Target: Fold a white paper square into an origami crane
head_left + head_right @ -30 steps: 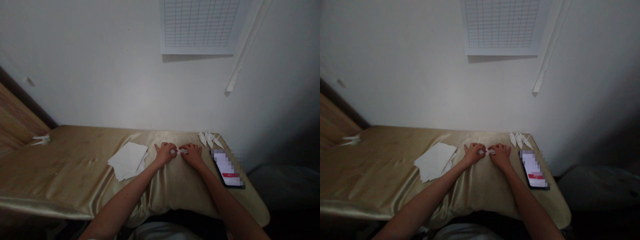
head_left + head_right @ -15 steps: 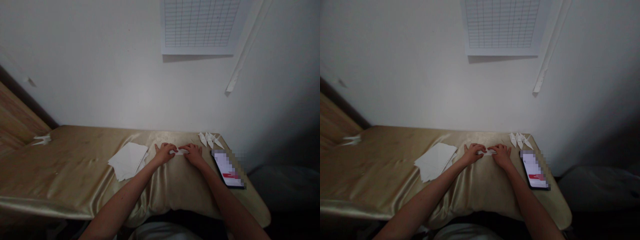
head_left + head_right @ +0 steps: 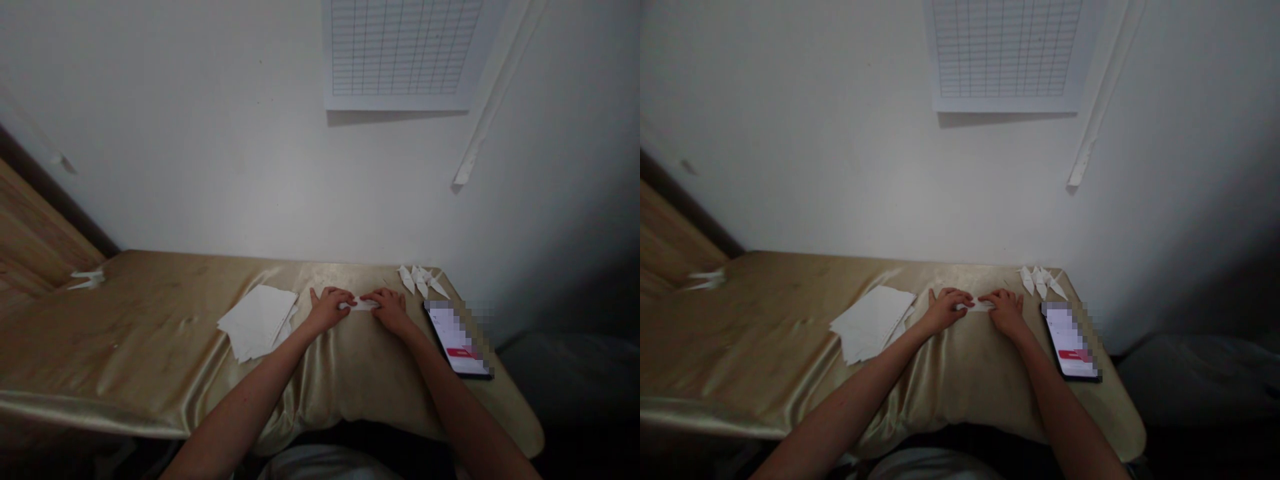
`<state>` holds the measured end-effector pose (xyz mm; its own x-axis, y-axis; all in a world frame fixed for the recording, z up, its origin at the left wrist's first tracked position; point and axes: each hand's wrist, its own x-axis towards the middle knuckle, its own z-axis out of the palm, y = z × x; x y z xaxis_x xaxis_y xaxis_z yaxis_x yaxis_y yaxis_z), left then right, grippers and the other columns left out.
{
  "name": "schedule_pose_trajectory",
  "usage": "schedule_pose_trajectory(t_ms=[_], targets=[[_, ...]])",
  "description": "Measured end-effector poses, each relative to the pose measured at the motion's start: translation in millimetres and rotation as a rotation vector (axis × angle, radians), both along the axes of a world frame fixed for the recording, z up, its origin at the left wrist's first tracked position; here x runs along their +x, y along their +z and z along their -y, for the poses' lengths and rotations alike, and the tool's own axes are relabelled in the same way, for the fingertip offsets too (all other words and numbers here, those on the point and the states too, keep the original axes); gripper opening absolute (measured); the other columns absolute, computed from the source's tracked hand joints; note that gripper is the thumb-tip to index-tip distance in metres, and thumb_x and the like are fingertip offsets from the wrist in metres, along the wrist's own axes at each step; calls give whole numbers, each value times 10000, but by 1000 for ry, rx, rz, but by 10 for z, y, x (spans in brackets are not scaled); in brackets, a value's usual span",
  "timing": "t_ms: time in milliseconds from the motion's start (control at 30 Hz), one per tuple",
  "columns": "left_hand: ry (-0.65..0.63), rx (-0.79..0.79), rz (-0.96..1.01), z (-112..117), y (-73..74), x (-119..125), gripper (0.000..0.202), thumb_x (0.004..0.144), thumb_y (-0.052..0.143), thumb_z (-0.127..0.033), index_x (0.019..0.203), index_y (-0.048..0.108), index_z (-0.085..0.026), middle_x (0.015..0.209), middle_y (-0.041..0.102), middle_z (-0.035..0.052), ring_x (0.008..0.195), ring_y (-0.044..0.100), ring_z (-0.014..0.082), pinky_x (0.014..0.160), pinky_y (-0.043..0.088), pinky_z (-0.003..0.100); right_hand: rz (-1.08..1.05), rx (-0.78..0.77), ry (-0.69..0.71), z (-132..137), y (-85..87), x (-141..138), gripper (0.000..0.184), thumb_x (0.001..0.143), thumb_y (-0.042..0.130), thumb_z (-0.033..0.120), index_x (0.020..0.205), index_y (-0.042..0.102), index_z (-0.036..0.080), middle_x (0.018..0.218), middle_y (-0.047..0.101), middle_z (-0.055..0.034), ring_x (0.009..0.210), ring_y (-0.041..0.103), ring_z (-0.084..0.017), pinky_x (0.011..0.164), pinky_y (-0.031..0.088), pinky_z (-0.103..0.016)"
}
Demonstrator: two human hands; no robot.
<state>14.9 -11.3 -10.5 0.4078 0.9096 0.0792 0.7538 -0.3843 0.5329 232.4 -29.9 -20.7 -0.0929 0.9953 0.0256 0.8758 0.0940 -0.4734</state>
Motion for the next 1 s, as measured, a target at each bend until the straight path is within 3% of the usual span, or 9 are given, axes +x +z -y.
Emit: schedule_pose_trajectory(t_ms=[100, 233, 367, 667, 1000], targets=[[22, 8, 13, 24, 8, 25, 213, 899, 684, -279, 1050, 758, -409, 1331, 702, -56, 1349, 469, 279, 1124, -56, 814, 8, 11, -2, 10, 7, -5, 555, 833, 486, 127, 1265, 701, 402, 1309, 609, -40, 1315, 445, -278, 1171, 170, -560], [62, 35, 28, 44, 7, 82, 116, 911, 693, -389, 996, 771, -375, 1287, 720, -37, 1317, 482, 298, 1127, -46, 819, 7, 49, -28, 30, 15, -59, 359, 926, 531, 321, 1224, 721, 383, 1274, 616, -52, 1296, 463, -290, 1173, 167, -577], [92, 58, 23, 46, -5, 135, 103, 910, 711, -424, 961, 766, -354, 1266, 726, -36, 1299, 492, 306, 1128, -29, 828, 6, 96, -72, 53, 9, -133, 295, 925, 602, 450, 1171, 737, 357, 1260, 621, -61, 1300, 457, -310, 1179, 133, -609], [114, 77, 24, 40, -25, 177, 96, 895, 740, -391, 965, 742, -326, 1242, 728, -36, 1292, 491, 292, 1116, -23, 842, 5, 85, -117, 40, 7, -172, 298, 893, 670, 468, 1165, 729, 363, 1266, 622, -43, 1318, 447, -302, 1188, 125, -596], [75, 37, 4, -6, -30, 113, 122, 899, 718, -325, 1017, 729, -354, 1280, 710, -55, 1313, 474, 291, 1113, 2, 838, -6, 42, -108, 12, 23, -134, 345, 875, 663, 354, 1216, 715, 360, 1273, 629, -43, 1320, 458, -296, 1183, 136, -574]])
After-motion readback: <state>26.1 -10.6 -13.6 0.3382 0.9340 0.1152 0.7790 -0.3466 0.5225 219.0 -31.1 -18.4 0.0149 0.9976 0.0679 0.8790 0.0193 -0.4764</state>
